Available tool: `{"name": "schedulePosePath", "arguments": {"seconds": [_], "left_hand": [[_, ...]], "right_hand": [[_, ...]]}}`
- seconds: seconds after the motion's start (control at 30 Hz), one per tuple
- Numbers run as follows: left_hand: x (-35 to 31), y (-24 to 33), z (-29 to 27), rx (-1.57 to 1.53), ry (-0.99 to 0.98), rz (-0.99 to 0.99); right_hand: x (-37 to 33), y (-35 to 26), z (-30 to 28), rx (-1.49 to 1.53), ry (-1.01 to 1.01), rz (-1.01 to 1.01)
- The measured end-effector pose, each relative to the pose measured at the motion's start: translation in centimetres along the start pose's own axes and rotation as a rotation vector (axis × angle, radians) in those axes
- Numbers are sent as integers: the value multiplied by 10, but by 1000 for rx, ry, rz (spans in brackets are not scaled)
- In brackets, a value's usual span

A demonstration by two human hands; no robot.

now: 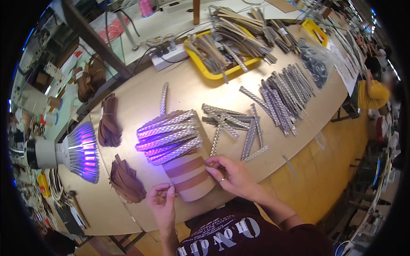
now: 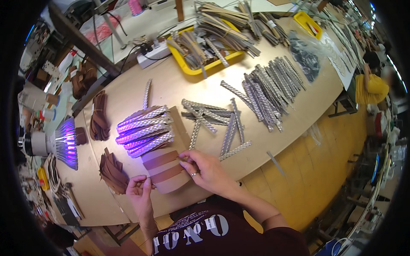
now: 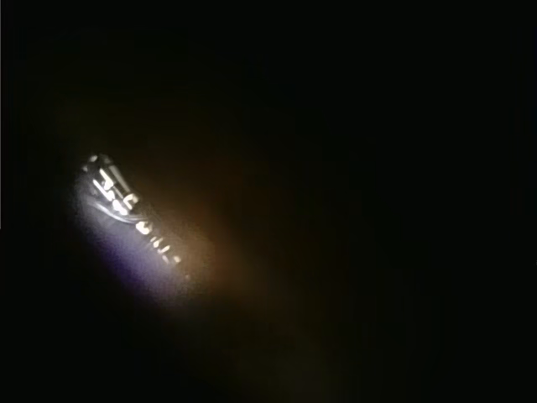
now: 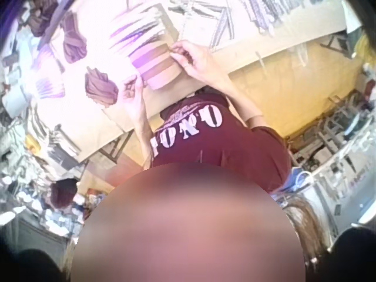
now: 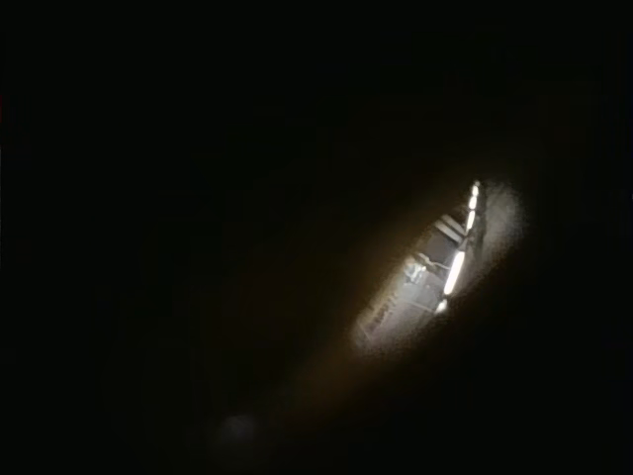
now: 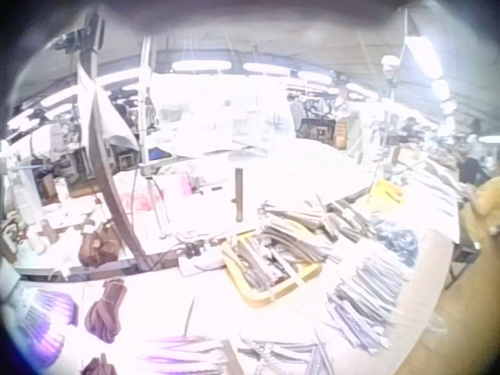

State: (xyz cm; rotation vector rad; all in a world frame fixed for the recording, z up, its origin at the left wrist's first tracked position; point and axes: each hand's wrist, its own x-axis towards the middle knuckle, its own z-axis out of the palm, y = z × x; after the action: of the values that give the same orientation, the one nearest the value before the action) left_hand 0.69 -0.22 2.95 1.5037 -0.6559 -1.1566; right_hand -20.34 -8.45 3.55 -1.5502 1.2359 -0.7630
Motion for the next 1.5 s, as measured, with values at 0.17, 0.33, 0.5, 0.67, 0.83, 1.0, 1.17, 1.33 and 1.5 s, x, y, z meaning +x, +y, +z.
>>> {"name": "schedulePosePath", "arguments": {"seconds": [0.17, 0.33, 0.5, 0.67, 0.83, 1.0, 1.17, 1.33, 1.5], "left_hand": [[-1, -14, 10, 212, 123, 284], [-1, -4, -1, 258, 259, 303], [-1, 8, 1, 269, 318, 383], [-7, 15, 9, 255, 281, 412], [-13, 19, 13, 214, 214, 415], [-17, 19, 22, 192, 99, 438], [-18, 21, 31, 315, -59, 532], [-17, 28, 40, 390, -141, 584], [-15, 36, 44, 425, -187, 595]], "right_hand": [[2, 24, -25, -177, 240, -6], [7, 47, -73, -608, 524, 114], [6, 65, -87, -532, 420, 309], [12, 76, -91, -68, 395, 302], [13, 62, -105, 423, 335, 346], [16, 46, -103, 579, 298, 460], [13, 36, -101, 579, 234, 408], [16, 29, -93, 561, 166, 328], [13, 14, -86, 533, 157, 262]]}}
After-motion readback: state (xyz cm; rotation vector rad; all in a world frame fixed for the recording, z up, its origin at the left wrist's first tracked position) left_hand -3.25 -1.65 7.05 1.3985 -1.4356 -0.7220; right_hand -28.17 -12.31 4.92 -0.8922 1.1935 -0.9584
